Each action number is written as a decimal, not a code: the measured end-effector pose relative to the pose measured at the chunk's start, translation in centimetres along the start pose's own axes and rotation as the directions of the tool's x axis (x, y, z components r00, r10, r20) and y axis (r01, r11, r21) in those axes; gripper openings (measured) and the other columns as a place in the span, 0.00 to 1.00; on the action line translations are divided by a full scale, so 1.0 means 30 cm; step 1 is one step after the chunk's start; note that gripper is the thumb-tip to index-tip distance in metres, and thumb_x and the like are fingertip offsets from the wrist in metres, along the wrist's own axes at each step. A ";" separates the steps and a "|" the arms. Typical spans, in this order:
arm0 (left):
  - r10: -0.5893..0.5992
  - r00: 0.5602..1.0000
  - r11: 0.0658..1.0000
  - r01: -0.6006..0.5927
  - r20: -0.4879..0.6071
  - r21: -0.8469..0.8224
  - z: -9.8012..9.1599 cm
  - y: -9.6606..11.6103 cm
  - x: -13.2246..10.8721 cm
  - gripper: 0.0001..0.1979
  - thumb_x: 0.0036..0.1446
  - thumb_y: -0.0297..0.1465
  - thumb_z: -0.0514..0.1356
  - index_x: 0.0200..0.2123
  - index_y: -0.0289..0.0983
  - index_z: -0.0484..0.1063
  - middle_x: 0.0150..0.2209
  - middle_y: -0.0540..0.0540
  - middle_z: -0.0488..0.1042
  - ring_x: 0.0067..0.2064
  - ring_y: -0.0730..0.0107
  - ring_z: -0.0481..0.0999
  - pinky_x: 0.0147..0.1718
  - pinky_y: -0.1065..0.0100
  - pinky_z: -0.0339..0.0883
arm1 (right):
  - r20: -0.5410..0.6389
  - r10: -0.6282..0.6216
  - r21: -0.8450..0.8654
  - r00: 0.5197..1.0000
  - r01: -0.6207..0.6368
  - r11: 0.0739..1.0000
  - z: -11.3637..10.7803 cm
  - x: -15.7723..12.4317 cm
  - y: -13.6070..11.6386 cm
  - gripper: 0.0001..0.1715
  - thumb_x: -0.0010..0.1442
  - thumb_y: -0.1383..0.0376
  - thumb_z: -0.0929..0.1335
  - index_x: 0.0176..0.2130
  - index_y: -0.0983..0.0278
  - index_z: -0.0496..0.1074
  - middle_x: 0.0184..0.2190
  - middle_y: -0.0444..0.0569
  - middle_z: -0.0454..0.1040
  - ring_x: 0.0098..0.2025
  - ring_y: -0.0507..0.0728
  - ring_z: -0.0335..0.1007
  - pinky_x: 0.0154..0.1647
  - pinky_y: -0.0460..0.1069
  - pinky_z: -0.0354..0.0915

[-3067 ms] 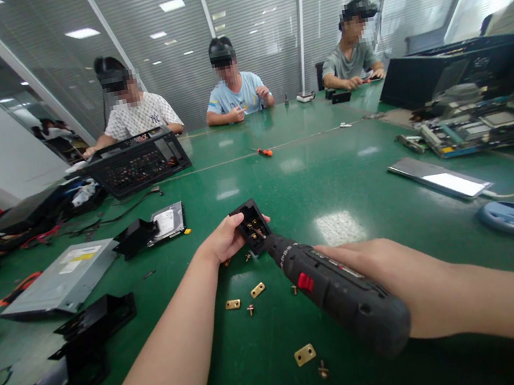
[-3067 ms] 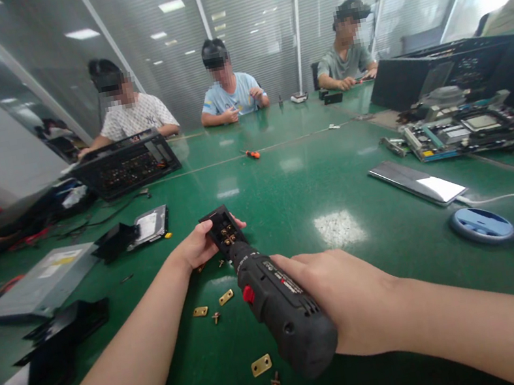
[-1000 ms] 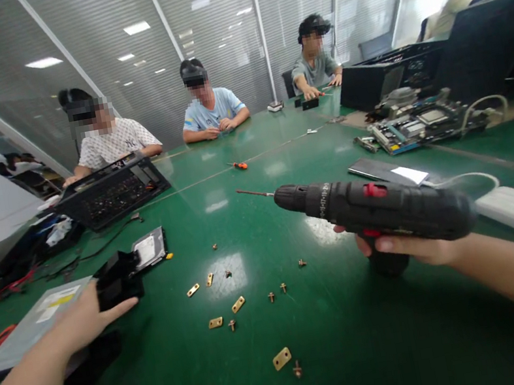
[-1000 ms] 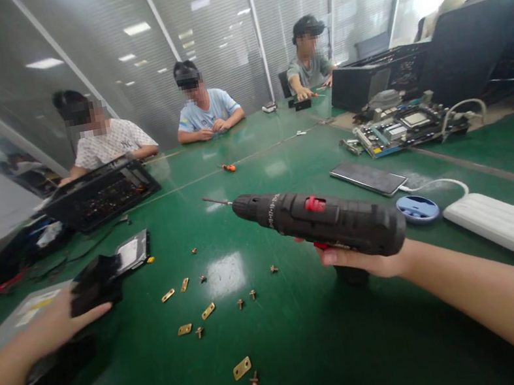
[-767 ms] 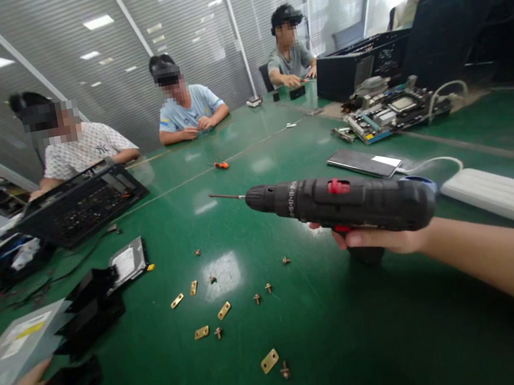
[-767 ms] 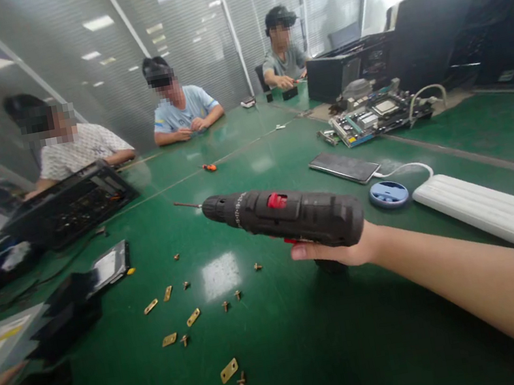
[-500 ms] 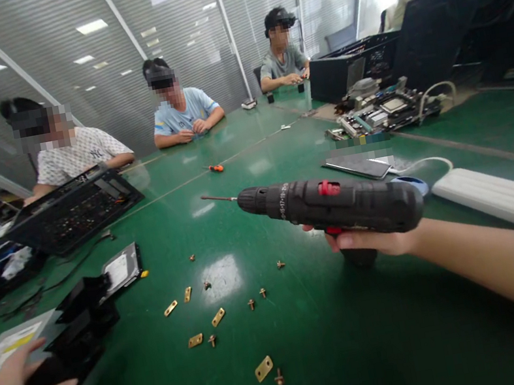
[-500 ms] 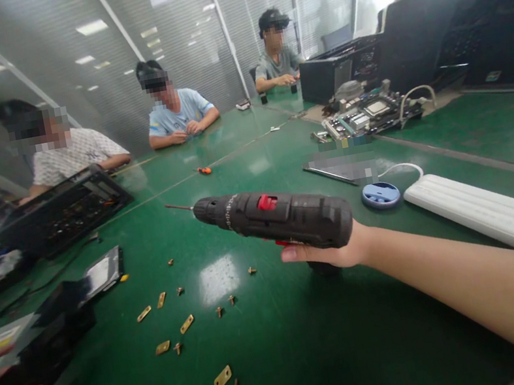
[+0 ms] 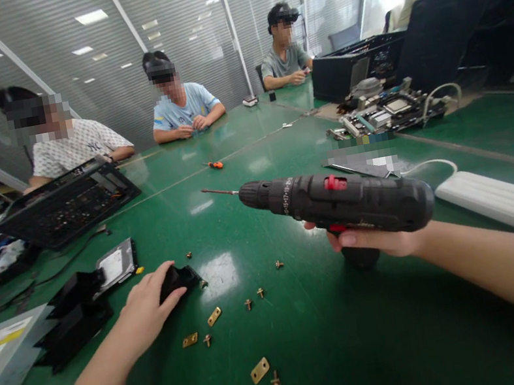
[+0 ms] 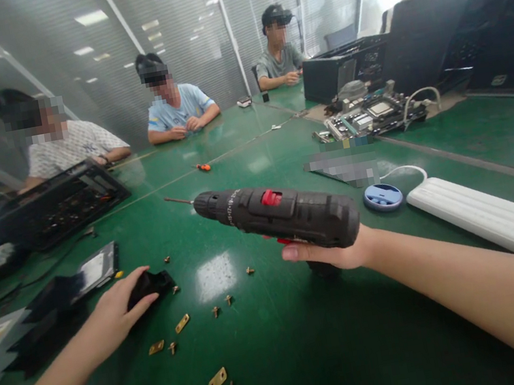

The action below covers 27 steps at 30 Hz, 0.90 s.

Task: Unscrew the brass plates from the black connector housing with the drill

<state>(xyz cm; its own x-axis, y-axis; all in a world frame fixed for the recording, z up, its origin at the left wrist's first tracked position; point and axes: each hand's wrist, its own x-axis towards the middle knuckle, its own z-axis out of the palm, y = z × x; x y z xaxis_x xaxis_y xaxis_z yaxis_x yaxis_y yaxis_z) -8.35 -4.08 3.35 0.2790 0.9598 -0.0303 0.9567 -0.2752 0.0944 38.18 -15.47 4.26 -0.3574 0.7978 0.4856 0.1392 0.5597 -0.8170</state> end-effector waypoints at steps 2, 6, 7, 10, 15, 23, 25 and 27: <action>-0.049 0.996 0.999 0.050 0.076 -0.010 -0.020 -0.071 -0.035 0.37 0.61 0.50 0.54 0.67 0.34 0.61 0.62 0.31 0.72 0.60 0.43 0.73 0.62 0.50 0.63 | 0.001 -0.011 -0.010 1.000 0.011 1.000 -0.001 -0.001 0.003 0.23 0.68 0.56 0.72 0.59 0.60 0.78 0.40 0.53 0.84 0.30 0.57 0.80 0.31 0.51 0.77; -0.280 0.954 0.960 0.279 0.108 0.030 -0.054 -0.157 -0.099 0.39 0.61 0.54 0.54 0.65 0.32 0.60 0.57 0.29 0.75 0.55 0.42 0.78 0.56 0.51 0.68 | -0.006 -0.012 0.002 1.000 0.012 1.000 -0.002 -0.004 0.003 0.21 0.69 0.56 0.71 0.57 0.61 0.78 0.32 0.49 0.81 0.31 0.58 0.79 0.32 0.51 0.77; -0.305 0.947 0.952 0.304 0.100 0.024 -0.053 -0.153 -0.106 0.39 0.62 0.56 0.53 0.64 0.33 0.60 0.56 0.30 0.75 0.54 0.42 0.78 0.55 0.51 0.69 | -0.005 0.000 0.012 1.000 0.000 1.000 -0.002 -0.004 0.001 0.21 0.68 0.56 0.72 0.57 0.61 0.77 0.33 0.50 0.81 0.32 0.58 0.79 0.33 0.51 0.77; -0.251 0.966 0.968 0.252 0.068 0.001 -0.029 -0.085 -0.104 0.40 0.61 0.56 0.55 0.62 0.30 0.63 0.57 0.28 0.74 0.55 0.40 0.77 0.56 0.50 0.69 | 0.009 0.031 0.033 0.999 -0.032 0.999 -0.002 -0.002 -0.002 0.22 0.69 0.55 0.71 0.57 0.63 0.77 0.35 0.51 0.81 0.32 0.57 0.79 0.33 0.52 0.78; -0.064 0.997 0.972 0.071 0.037 -0.222 -0.019 0.062 -0.101 0.38 0.56 0.58 0.60 0.58 0.36 0.70 0.56 0.35 0.77 0.56 0.43 0.77 0.58 0.49 0.68 | -0.003 0.078 0.063 0.997 -0.078 0.995 -0.003 -0.011 -0.002 0.21 0.70 0.55 0.70 0.59 0.60 0.75 0.36 0.50 0.81 0.32 0.57 0.78 0.32 0.51 0.77; -0.379 0.923 0.405 0.233 0.070 -0.884 -0.039 0.065 -0.114 0.40 0.57 0.60 0.62 0.61 0.36 0.68 0.48 0.42 0.80 0.46 0.55 0.79 0.41 0.60 0.76 | -0.048 0.191 0.153 0.980 -0.182 0.971 -0.011 -0.041 0.021 0.22 0.67 0.56 0.73 0.59 0.55 0.74 0.49 0.52 0.81 0.33 0.56 0.78 0.35 0.51 0.77; -0.286 0.958 0.490 0.147 0.000 -0.859 -0.024 0.077 -0.114 0.37 0.57 0.55 0.65 0.61 0.39 0.68 0.52 0.43 0.79 0.50 0.57 0.78 0.45 0.63 0.75 | -0.035 0.183 0.142 0.983 -0.176 0.974 -0.015 -0.045 0.026 0.22 0.68 0.56 0.73 0.59 0.54 0.75 0.48 0.51 0.81 0.34 0.57 0.78 0.37 0.52 0.77; -0.207 0.978 0.569 0.092 -0.034 -0.817 -0.015 0.100 -0.118 0.35 0.58 0.53 0.65 0.62 0.39 0.67 0.54 0.42 0.78 0.51 0.56 0.78 0.48 0.60 0.75 | -0.025 0.168 0.116 0.985 -0.164 0.980 -0.018 -0.048 0.028 0.19 0.68 0.55 0.72 0.57 0.54 0.77 0.47 0.51 0.82 0.35 0.57 0.78 0.38 0.52 0.77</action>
<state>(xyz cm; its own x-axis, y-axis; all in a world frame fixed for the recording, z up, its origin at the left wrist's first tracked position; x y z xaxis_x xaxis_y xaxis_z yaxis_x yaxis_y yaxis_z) -6.50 -8.27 4.20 0.0721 0.9973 -0.0157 0.5031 -0.0228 0.8639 39.32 -16.04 3.03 -0.3059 0.8857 0.3492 0.0873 0.3913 -0.9161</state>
